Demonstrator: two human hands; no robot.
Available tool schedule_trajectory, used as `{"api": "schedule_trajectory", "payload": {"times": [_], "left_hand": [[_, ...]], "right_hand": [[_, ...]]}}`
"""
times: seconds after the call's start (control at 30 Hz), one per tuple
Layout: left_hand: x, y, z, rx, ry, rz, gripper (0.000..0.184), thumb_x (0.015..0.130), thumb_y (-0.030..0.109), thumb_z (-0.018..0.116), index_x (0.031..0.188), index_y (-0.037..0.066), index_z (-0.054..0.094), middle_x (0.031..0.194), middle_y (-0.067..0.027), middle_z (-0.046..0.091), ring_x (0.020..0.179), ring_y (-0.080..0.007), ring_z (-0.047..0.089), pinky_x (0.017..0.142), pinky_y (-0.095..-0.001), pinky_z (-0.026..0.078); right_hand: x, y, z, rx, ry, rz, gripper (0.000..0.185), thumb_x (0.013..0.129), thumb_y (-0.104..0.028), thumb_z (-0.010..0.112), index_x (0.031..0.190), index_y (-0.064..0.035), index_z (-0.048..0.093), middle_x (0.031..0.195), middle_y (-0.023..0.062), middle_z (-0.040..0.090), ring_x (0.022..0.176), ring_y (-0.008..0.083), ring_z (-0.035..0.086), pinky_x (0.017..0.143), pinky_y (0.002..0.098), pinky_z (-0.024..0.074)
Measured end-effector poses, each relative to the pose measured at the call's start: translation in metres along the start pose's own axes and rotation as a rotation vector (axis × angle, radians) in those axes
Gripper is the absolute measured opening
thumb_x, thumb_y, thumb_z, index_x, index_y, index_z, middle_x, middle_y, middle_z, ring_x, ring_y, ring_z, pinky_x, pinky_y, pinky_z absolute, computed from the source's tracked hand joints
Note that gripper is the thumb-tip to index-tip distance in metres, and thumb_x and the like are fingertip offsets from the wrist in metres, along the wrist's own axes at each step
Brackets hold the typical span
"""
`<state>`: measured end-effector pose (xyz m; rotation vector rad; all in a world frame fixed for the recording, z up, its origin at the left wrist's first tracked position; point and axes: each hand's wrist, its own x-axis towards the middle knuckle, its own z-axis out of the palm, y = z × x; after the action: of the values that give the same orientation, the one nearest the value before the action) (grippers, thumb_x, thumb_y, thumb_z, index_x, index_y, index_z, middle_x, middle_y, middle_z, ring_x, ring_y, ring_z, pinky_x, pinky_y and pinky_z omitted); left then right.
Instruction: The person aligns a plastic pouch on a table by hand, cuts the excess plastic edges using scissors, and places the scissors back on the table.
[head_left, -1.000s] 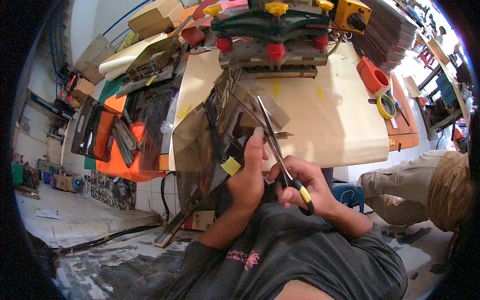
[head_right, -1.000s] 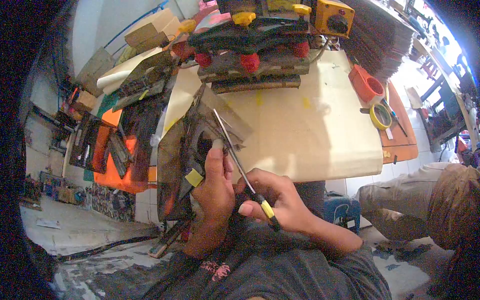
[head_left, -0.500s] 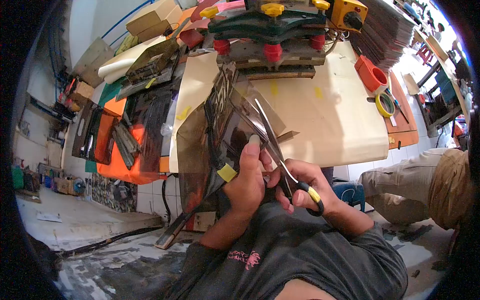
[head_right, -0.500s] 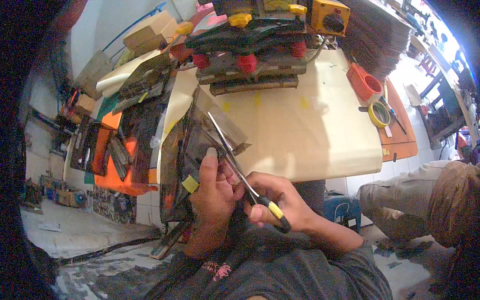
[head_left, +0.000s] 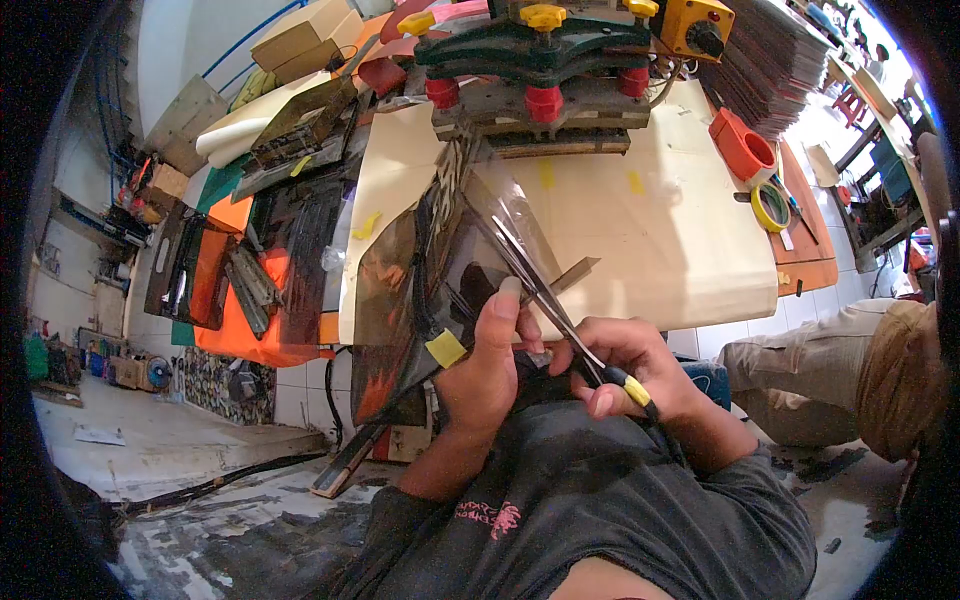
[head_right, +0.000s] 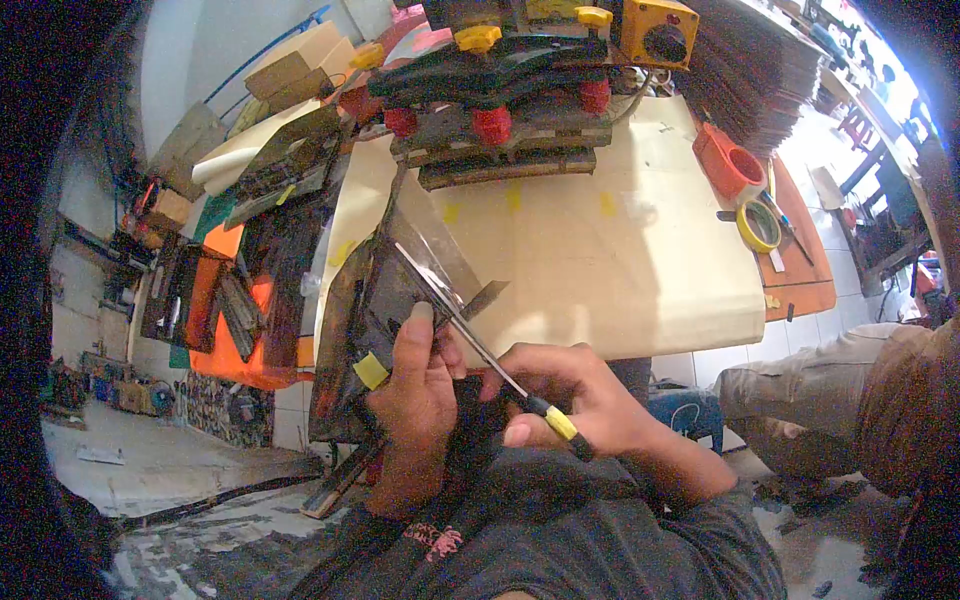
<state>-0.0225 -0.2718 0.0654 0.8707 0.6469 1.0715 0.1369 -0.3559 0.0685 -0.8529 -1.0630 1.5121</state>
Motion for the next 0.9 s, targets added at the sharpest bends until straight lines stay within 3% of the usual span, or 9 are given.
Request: {"api": "schedule_trajectory", "payload": {"times": [0.13,0.2,0.33,0.53,0.63,0.9], "left_hand": [[0.0001,0.0017,0.0007,0.047,-0.023,0.067,0.02,0.098,0.022,0.059,0.099,0.002,0.061,0.077,-0.0042,0.059,0.067,-0.0127,0.054,0.062,-0.027,0.043],[-0.0013,0.0019,-0.0002,0.127,-0.076,0.088,0.031,0.104,0.03,0.051,0.099,0.002,0.062,0.078,-0.0014,0.054,0.072,-0.0104,0.052,0.066,-0.0252,0.043],[-0.0021,-0.002,0.001,0.002,0.03,-0.005,0.023,0.1,0.023,0.056,0.1,0.001,0.06,0.074,-0.0054,0.058,0.066,-0.0148,0.054,0.06,-0.0277,0.043],[-0.0041,-0.0039,-0.0006,0.015,0.019,0.005,0.025,0.102,0.025,0.053,0.101,0.001,0.059,0.075,-0.0062,0.058,0.069,-0.0158,0.054,0.066,-0.0287,0.044],[-0.0051,-0.0038,-0.004,0.044,-0.137,0.033,0.033,0.105,0.036,0.047,0.107,0.005,0.058,0.086,-0.0004,0.053,0.081,-0.0111,0.052,0.077,-0.0263,0.043],[-0.0047,-0.0025,0.0043,0.025,0.0,0.01,0.025,0.102,0.026,0.052,0.099,0.002,0.059,0.077,-0.0058,0.058,0.073,-0.0163,0.055,0.069,-0.0295,0.045]], "right_hand": [[-0.0007,0.0016,-0.0016,0.034,-0.023,0.009,0.057,0.08,-0.042,0.082,0.11,0.0018,0.061,0.081,0.0009,0.06,0.072,0.0077,0.055,0.063,0.023,0.0419],[-0.0023,0.002,-0.0005,0.064,-0.031,0.036,0.058,0.079,-0.044,0.082,0.11,0.0015,0.061,0.081,0.001,0.059,0.071,0.0075,0.055,0.063,0.0227,0.0414],[-0.0033,0.0046,0.0013,0.096,-0.029,0.077,0.061,0.078,-0.047,0.082,0.11,0.0011,0.061,0.08,0.0016,0.059,0.071,0.0074,0.054,0.062,0.0224,0.0404],[-0.0003,0.0083,0.0021,0.08,-0.059,0.0,0.055,0.081,-0.04,0.081,0.111,0.0018,0.06,0.081,0.0026,0.059,0.072,0.0086,0.055,0.064,0.0236,0.0416],[0.0003,0.0074,0.0016,0.05,-0.063,-0.019,0.053,0.082,-0.037,0.081,0.111,0.0019,0.06,0.081,0.0026,0.059,0.073,0.0089,0.055,0.066,0.0241,0.0423],[-0.001,0.006,0.0024,0.012,-0.031,-0.037,0.051,0.081,-0.036,0.082,0.109,0.0015,0.061,0.079,0.0024,0.06,0.073,0.0086,0.056,0.066,0.0244,0.0432]]}}
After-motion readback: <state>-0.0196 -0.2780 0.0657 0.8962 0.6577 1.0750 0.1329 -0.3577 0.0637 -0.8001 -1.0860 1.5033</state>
